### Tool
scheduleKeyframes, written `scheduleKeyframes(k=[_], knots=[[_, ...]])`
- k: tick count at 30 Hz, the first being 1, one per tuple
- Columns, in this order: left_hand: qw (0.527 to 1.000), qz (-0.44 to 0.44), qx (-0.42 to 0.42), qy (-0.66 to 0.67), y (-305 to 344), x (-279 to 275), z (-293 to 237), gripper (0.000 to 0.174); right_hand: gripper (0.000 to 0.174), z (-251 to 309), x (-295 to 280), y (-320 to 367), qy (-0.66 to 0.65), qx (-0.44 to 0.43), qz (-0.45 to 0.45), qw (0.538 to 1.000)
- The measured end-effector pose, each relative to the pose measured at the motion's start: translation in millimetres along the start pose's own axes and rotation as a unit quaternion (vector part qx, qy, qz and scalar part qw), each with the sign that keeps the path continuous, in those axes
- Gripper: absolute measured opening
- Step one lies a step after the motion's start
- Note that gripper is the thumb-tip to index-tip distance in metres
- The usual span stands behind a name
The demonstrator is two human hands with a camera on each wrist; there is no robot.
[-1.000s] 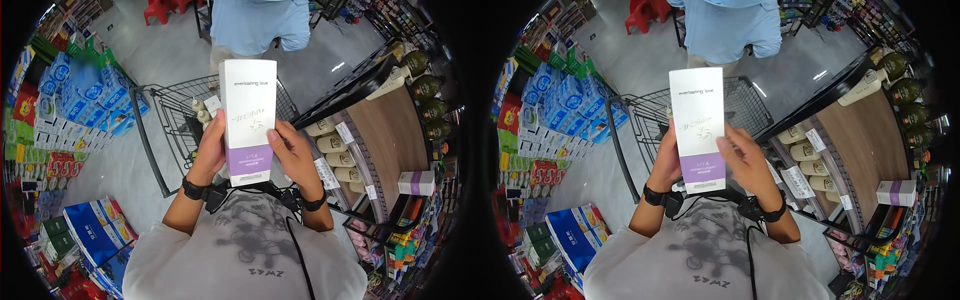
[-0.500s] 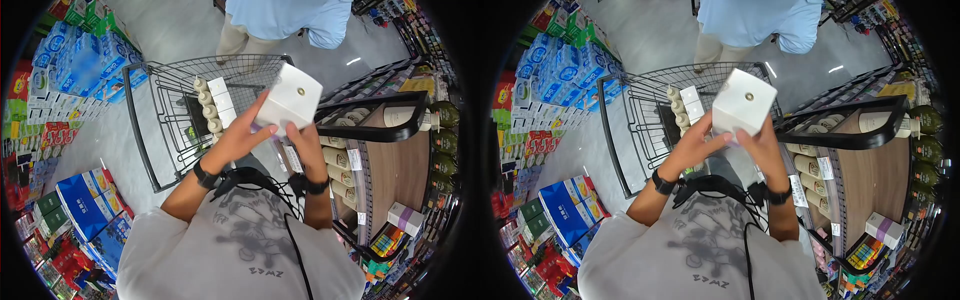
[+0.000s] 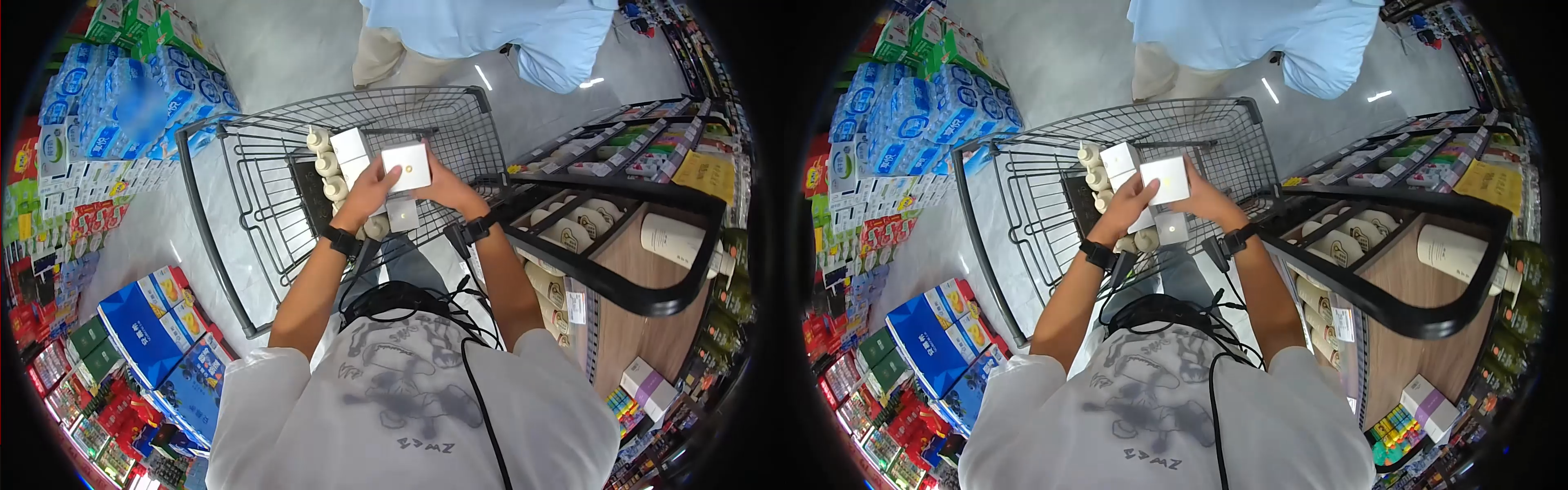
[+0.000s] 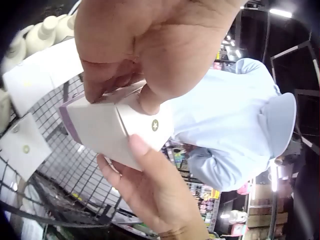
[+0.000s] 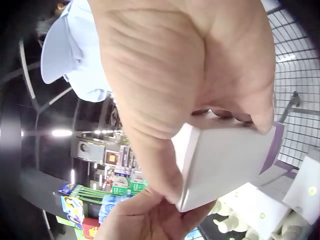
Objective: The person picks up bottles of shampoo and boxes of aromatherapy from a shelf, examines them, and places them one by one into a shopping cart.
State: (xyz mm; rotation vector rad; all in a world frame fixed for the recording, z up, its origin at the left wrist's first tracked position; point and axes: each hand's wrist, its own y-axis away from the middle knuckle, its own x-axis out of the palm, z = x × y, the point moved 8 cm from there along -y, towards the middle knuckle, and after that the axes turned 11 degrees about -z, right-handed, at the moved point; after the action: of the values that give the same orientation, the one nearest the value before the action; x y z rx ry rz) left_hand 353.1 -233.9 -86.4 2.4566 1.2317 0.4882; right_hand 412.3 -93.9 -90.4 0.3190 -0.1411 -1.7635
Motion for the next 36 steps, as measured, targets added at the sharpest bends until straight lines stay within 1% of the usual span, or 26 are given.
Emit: scheduleKeyframes(k=[2, 3, 4, 6, 7, 9, 10, 11, 13, 14, 16, 17, 20, 21, 22, 25, 26, 27, 28, 30, 31, 32, 34, 35, 36], knots=[[1.000, -0.009, 0.018, -0.022, -9.1, -8.1, 37.8, 0.046, 0.085, -12.6, 15.5, 0.1, -0.052, 0.029, 0.046, 0.997], [0.999, -0.033, 0.040, 0.009, -14.1, -9.7, 56.0, 0.043, 0.072, -9.6, 16.2, -0.1, -0.038, 0.064, 0.044, 0.996], [0.999, -0.034, 0.012, -0.034, -17.5, -12.7, 75.7, 0.042, 0.071, -20.9, 17.4, -3.7, -0.029, 0.071, 0.037, 0.996], [0.991, -0.035, -0.044, -0.120, -23.5, -18.7, 110.3, 0.041, 0.070, -64.2, 22.8, -11.9, -0.012, 0.082, 0.023, 0.996], [0.994, -0.079, -0.023, -0.073, -28.8, -23.9, 126.6, 0.041, 0.070, -86.0, 25.5, -14.0, -0.004, 0.087, 0.015, 0.996], [0.987, -0.102, 0.001, -0.123, -30.2, -29.9, 142.7, 0.039, 0.070, -127.8, 32.5, -11.0, 0.005, 0.095, 0.000, 0.995], [0.982, -0.112, 0.013, -0.148, -30.5, -32.7, 144.8, 0.038, 0.071, -139.1, 34.2, -9.8, 0.009, 0.099, -0.008, 0.995], [0.975, -0.126, 0.002, -0.185, -29.4, -33.3, 135.3, 0.036, 0.078, -138.2, 34.0, -8.5, 0.023, 0.111, 0.002, 0.994], [0.953, -0.153, -0.021, -0.260, -28.2, -36.7, 118.7, 0.035, 0.087, -143.1, 37.4, -17.8, 0.026, 0.103, 0.027, 0.994], [0.944, -0.155, -0.025, -0.290, -31.5, -38.7, 117.2, 0.035, 0.091, -149.3, 37.9, -22.3, 0.028, 0.099, 0.038, 0.994], [0.923, -0.157, -0.034, -0.350, -39.1, -42.6, 114.6, 0.036, 0.097, -164.2, 35.4, -28.7, 0.058, 0.106, 0.028, 0.992], [0.921, -0.159, -0.026, -0.354, -40.7, -41.2, 114.2, 0.036, 0.100, -170.8, 33.8, -31.0, 0.073, 0.110, 0.023, 0.991], [0.918, -0.164, 0.008, -0.360, -47.7, -37.7, 117.0, 0.036, 0.101, -180.8, 33.4, -34.5, 0.082, 0.112, 0.023, 0.990], [0.918, -0.164, 0.023, -0.360, -49.6, -37.5, 119.3, 0.035, 0.100, -183.0, 31.4, -33.6, 0.087, 0.108, 0.013, 0.990], [0.918, -0.164, 0.038, -0.359, -51.8, -37.5, 121.0, 0.035, 0.099, -171.6, 29.1, -31.0, 0.092, 0.105, 0.003, 0.990], [0.932, -0.137, -0.021, -0.334, -43.1, -27.9, 101.7, 0.031, 0.098, -169.6, 29.9, -12.5, 0.075, 0.110, -0.015, 0.991], [0.927, -0.136, 0.017, -0.350, -49.7, -26.6, 99.1, 0.030, 0.097, -166.8, 25.7, -20.2, 0.069, 0.102, -0.021, 0.992], [0.920, -0.134, 0.052, -0.365, -52.2, -25.7, 99.0, 0.030, 0.085, -162.1, 21.0, -17.9, 0.048, 0.083, -0.042, 0.995], [0.913, -0.131, 0.081, -0.379, -47.4, -23.6, 102.0, 0.029, 0.079, -159.5, 18.6, -15.3, 0.037, 0.076, -0.046, 0.995], [0.926, -0.124, 0.070, -0.350, -42.2, -12.6, 71.3, 0.028, 0.068, -153.2, 12.8, -11.4, 0.015, 0.064, -0.050, 0.997], [0.932, -0.121, 0.067, -0.335, -45.1, -8.8, 58.5, 0.027, 0.057, -125.6, 0.8, -20.9, 0.015, 0.083, -0.038, 0.996], [0.940, -0.117, 0.055, -0.316, -52.3, -10.2, 64.8, 0.026, 0.062, -122.3, -4.5, -22.6, 0.042, 0.086, -0.063, 0.993], [0.940, -0.108, 0.035, -0.322, -60.3, -12.0, 65.1, 0.025, 0.068, -108.5, -8.2, -25.9, 0.049, 0.061, -0.101, 0.992], [0.941, -0.113, 0.019, -0.318, -63.3, -14.3, 71.4, 0.024, 0.070, -124.7, -5.6, -30.2, 0.062, 0.062, -0.100, 0.991], [0.942, -0.118, 0.003, -0.313, -66.0, -16.8, 83.4, 0.023, 0.072, -155.2, -0.7, -37.1, 0.076, 0.064, -0.099, 0.990]])
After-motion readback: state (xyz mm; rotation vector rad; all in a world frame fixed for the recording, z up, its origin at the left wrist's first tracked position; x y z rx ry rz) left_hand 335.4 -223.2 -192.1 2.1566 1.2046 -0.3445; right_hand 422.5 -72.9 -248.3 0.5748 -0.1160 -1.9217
